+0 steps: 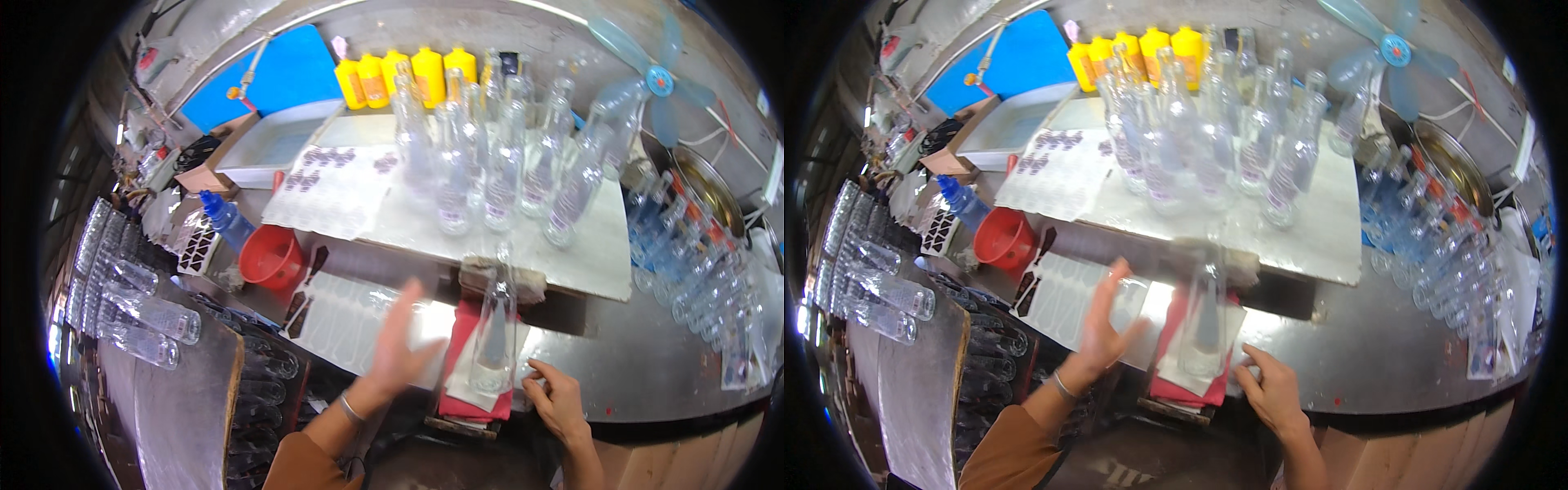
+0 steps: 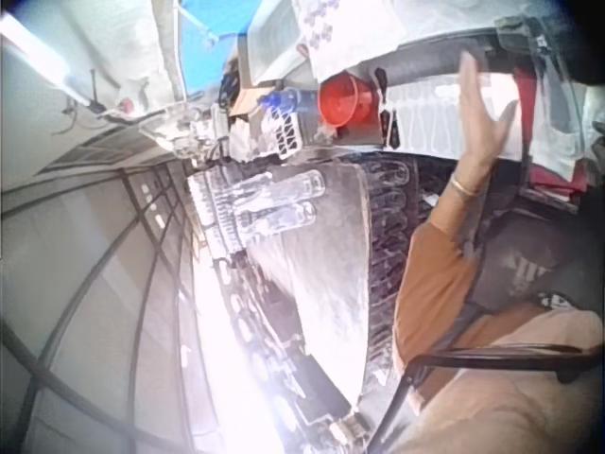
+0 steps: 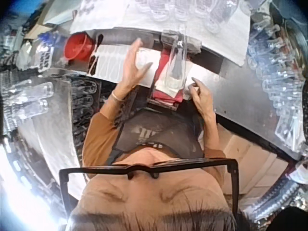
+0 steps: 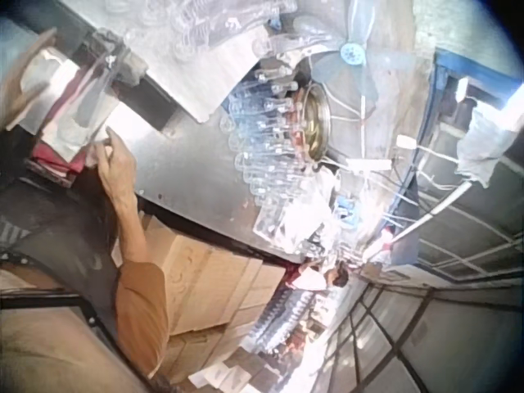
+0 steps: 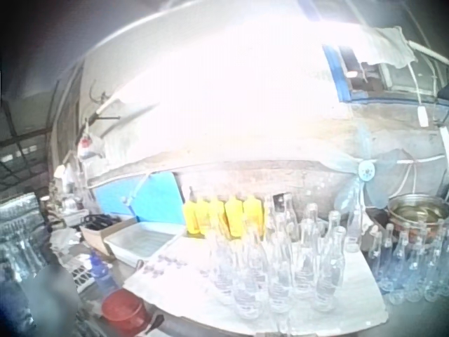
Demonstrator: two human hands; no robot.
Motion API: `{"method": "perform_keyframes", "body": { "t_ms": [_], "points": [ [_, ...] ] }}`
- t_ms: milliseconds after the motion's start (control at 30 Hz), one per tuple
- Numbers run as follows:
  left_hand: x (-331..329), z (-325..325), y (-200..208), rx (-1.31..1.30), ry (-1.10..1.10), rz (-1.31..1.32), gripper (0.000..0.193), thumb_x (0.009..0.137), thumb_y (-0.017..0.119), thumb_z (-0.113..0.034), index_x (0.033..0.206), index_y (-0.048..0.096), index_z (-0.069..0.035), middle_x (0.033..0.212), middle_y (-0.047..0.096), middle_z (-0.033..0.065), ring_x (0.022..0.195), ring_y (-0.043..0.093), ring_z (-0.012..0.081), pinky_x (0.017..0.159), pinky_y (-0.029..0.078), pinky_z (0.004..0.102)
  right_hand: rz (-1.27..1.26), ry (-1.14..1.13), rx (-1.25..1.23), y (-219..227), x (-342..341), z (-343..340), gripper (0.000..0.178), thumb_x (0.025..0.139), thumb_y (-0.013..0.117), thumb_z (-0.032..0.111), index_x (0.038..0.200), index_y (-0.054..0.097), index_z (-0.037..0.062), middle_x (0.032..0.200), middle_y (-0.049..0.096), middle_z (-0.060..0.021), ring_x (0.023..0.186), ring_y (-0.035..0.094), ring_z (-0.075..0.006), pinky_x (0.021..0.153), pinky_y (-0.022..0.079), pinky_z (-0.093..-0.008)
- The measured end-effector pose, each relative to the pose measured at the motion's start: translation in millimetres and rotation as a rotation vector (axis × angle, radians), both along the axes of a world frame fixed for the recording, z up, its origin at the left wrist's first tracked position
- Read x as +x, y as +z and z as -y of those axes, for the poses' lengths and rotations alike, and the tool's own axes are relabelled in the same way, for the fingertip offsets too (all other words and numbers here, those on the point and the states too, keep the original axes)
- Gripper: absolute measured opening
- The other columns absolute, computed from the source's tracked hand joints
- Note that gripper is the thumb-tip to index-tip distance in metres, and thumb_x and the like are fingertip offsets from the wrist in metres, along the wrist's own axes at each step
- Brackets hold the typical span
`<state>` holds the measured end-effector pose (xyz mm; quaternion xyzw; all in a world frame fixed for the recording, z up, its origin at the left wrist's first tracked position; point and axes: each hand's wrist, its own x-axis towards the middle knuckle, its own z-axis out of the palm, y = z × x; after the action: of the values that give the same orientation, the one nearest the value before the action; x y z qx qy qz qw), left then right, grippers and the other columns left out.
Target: The person repeatedly applies labels to clear plastic bottles using a handheld applicator. They pick up each bottle, position the label, press it onto the bottle surface, and place the labeled bottle on a nearby table. The process is repeated for multiple bottles in a continuous sequence.
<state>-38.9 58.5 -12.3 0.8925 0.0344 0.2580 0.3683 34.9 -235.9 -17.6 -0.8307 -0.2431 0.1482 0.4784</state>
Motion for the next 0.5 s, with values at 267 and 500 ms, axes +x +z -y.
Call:
{"method": "perform_keyframes", "body": {
  "t_ms": [267, 500],
  "points": [
    [110, -271, -5, 0.431, 0.771, -0.209, 0.079, 0.095, 0.062, -0.049, 0.148, 0.041, 0.005, 0.152, 0.043, 0.0264, 0.141, 0.04, 0.0421, 0.115, 0.029, 0.0577, -0.039, -0.177, 0.074, -19, 20, 9, 0.03, 0.087, 0.071, 0.006, 0.115, 0.069, -0.003, 0.08, 0.071, -0.0101, 0.055, 0.058, -0.01, 0.055, 0.047, -0.0253],
    [123, -256, 1, 0.472, 0.765, -0.5, 0.072, 0.095, 0.055, -0.055, 0.137, 0.054, 0.004, 0.139, 0.056, 0.0231, 0.13, 0.05, 0.039, 0.111, 0.033, 0.0561, 0.073, -0.141, 0.046, -16, 25, -1, 0.028, 0.087, 0.07, 0.005, 0.114, 0.069, -0.003, 0.079, 0.071, -0.0091, 0.055, 0.058, -0.0098, 0.054, 0.047, -0.0252]
  ]
}}
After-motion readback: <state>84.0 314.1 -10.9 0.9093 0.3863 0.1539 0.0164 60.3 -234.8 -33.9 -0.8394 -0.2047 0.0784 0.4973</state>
